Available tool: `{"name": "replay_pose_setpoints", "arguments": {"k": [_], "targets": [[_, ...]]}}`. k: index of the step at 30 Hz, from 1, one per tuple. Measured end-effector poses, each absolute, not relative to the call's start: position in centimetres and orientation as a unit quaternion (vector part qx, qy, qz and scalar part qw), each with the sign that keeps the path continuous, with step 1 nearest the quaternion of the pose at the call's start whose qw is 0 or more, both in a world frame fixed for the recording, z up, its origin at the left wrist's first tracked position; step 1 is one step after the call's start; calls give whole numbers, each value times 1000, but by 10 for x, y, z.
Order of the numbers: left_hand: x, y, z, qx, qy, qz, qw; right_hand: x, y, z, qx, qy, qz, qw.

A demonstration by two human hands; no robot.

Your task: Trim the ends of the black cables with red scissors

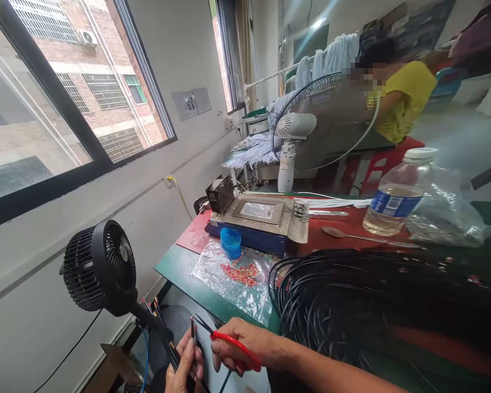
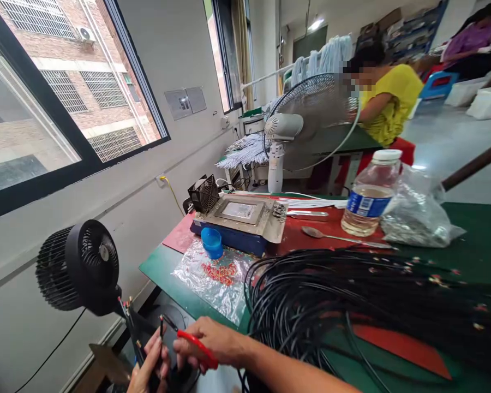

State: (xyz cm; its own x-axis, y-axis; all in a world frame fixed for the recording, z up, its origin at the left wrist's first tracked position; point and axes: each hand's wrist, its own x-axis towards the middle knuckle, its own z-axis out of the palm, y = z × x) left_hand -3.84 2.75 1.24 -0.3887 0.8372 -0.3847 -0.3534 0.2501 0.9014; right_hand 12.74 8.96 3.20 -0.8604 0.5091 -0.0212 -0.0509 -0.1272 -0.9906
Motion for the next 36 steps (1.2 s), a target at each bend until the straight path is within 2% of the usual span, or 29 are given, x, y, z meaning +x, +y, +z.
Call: {"name": "replay_pose_setpoints", "arguments": {"k": [23,36], "targets": [[-40,29,-5,146,555,613,544,123,90,20,-212,-632,728,156],[-33,27,-1,140,568,634,505,123,89,22,-199,-583,775,141]]}}
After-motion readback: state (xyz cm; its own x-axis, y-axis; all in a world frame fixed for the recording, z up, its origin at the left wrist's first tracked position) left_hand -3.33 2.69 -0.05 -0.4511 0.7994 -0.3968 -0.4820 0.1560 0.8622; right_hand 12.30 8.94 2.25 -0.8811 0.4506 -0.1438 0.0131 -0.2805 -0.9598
